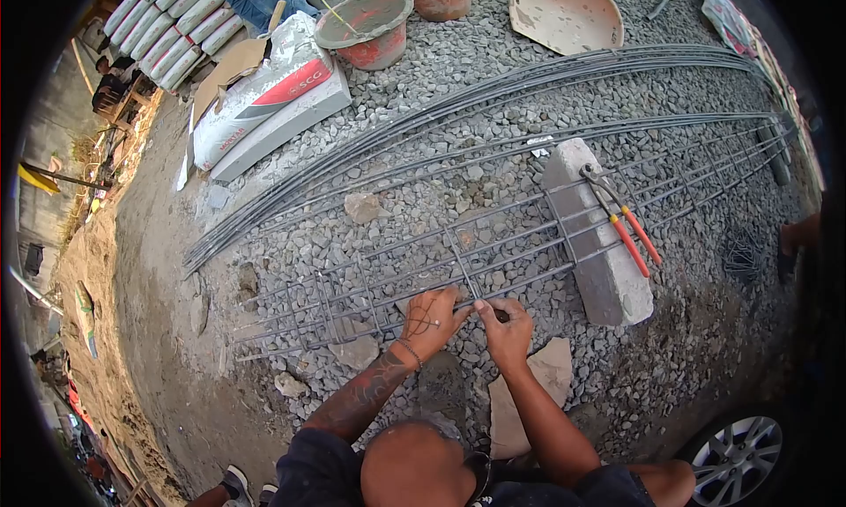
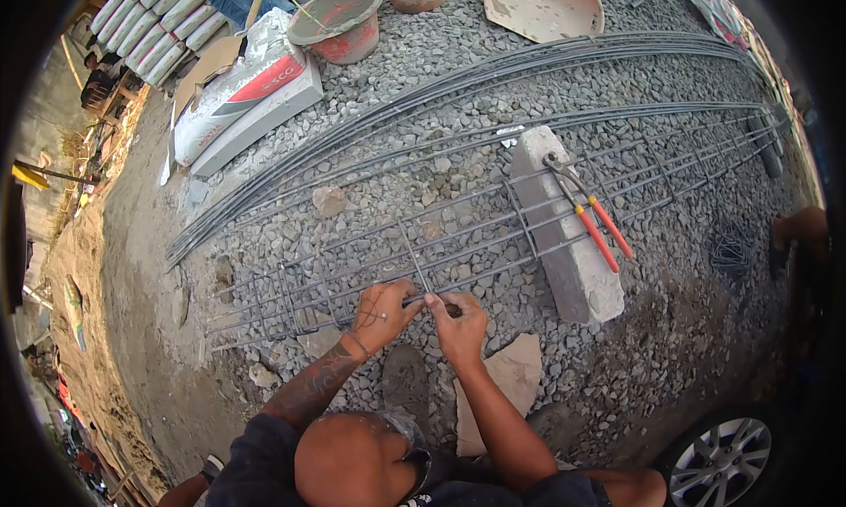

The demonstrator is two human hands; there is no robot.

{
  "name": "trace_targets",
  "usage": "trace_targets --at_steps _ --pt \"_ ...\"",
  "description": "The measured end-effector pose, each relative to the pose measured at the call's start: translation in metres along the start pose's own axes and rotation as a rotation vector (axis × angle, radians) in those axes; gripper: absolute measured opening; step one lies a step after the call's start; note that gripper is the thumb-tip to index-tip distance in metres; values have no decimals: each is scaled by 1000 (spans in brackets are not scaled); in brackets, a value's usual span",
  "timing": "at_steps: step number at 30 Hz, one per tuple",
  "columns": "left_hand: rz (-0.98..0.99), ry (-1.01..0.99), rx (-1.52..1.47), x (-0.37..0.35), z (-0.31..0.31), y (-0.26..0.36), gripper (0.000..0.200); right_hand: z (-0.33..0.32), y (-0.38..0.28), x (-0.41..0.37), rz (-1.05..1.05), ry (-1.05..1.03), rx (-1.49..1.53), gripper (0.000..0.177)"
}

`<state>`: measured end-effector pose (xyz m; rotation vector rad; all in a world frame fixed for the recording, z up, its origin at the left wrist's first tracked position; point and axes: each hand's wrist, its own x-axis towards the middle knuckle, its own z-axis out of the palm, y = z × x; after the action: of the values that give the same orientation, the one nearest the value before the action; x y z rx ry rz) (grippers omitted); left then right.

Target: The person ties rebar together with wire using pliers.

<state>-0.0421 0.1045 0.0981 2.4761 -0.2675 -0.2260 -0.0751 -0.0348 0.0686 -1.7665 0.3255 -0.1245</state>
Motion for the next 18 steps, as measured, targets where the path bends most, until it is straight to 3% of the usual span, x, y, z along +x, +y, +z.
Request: trace_targets --at_steps 4,6,7,9,12,15,16,18 --pt "-41 -76 176 3 8 -7 30 5 -4 1 4 56 -26 22" --pt "-261 -413 -236 15 0 -9 28 4 -4 0 7 57 -29 22" --pt "-261 -411 -236 17 -2 -10 28 5 -4 0 9 60 -28 22" --pt "-467 -502 -720 21 -5 -11 27 6 -3 0 0 75 -39 22" --pt "-584 -404 -910 23 -9 -3 27 7 -2 -2 18 73 -26 22" --pt "-657 -309 -908 28 6 -1 24 4 0 -3 62 46 -19 23" --pt "-736 -302 -848 31 7 2 23 5 0 1 65 36 -24 23" --pt "-704 -205 -676 28 30 -7 23 7 4 0 51 45 -12 23"
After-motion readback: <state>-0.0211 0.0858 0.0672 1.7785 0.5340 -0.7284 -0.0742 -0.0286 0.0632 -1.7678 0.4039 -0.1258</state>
